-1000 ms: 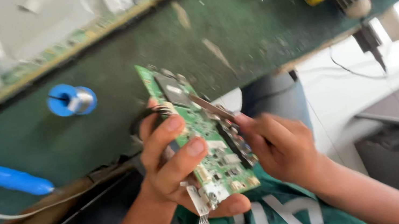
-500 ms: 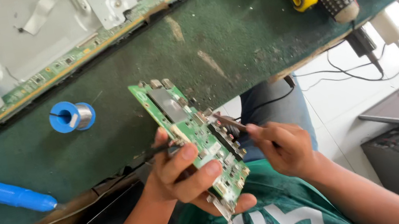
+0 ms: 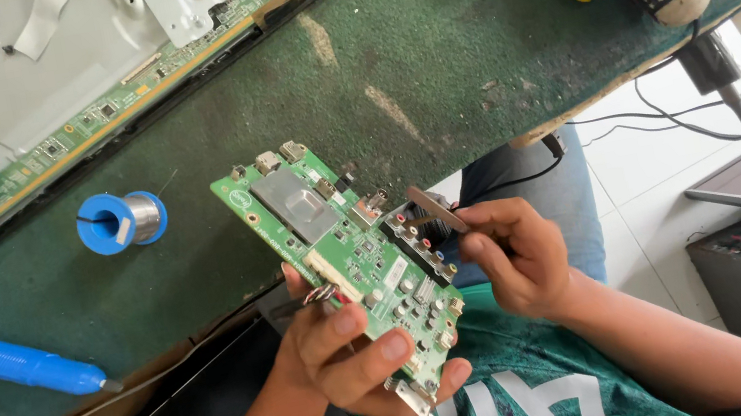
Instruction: The person solders a green circuit board using a soldering iron and solder wire. They then use a pair of pliers to trim excess solder from the board's components.
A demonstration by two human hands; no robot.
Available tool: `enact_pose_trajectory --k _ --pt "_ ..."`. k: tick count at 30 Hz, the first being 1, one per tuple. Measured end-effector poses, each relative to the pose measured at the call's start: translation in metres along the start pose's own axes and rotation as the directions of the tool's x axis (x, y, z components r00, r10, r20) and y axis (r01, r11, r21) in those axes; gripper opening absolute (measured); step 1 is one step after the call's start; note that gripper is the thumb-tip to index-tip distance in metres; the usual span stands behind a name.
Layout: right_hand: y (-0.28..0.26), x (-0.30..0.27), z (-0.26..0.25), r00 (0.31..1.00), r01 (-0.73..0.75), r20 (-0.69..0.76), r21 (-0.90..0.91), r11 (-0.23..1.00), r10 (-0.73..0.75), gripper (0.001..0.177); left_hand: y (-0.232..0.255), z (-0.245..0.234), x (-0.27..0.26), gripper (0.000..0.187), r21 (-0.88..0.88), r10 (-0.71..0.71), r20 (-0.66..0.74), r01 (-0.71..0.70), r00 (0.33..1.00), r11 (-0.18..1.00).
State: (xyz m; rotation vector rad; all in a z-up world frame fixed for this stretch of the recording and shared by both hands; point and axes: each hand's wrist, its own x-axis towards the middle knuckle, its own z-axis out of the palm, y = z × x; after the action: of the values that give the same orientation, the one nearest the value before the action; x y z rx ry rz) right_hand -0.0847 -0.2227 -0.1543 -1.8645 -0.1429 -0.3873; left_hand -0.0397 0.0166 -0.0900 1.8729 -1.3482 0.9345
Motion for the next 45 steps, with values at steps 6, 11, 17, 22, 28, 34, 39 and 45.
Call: enact_pose_trajectory --k 6,11,17,22,28,34,39,45 --pt "-0.036 0.023 0.001 0.927 -0.354 0.307 0.535 0.767 0.214 0.051 0.032 -0.009 -0.012 0.064 -0.003 -0.21 0.006 0.21 0.978 0.978" --pt "-0.056 0.026 0.002 0.857 -0.505 0.335 0.691 0.516 0.391 0.04 0.043 -0.025 -0.01 0.038 0.01 -0.201 0.092 0.201 0.975 0.98" --pt "-0.057 0.038 -0.008 0.879 -0.465 0.295 0.706 0.534 0.375 0.041 0.083 -0.024 -0.052 0.018 0.023 -0.602 0.082 0.602 0.794 0.798" --pt "-0.057 0.029 -0.003 0.845 -0.505 0.297 0.718 0.479 0.446 0.036 0.038 -0.057 -0.066 0.037 0.221 -0.431 -0.124 0.448 0.894 0.866" --pt "-0.091 0.027 0.013 0.785 -0.54 0.397 0.815 0.21 0.476 0.033 0.005 0.022 -0.011 0.058 0.404 -0.031 -0.539 0.291 0.842 0.867" --pt "-0.117 0.031 0.022 0.794 -0.591 0.463 0.741 0.319 0.393 0.038 -0.015 -0.014 -0.063 0.06 -0.225 -0.6 -0.317 0.556 0.735 0.8" --pt "-0.107 0.037 0.017 0.778 -0.627 0.502 0.59 0.508 0.378 0.043 -0.023 -0.013 -0.075 0.088 -0.522 -0.726 -0.204 0.554 0.657 0.648" --pt "-0.117 0.049 0.016 0.761 -0.639 0.549 0.545 0.543 0.345 0.045 -0.043 0.009 -0.057 0.097 -0.342 -0.627 -0.323 0.53 0.709 0.776"
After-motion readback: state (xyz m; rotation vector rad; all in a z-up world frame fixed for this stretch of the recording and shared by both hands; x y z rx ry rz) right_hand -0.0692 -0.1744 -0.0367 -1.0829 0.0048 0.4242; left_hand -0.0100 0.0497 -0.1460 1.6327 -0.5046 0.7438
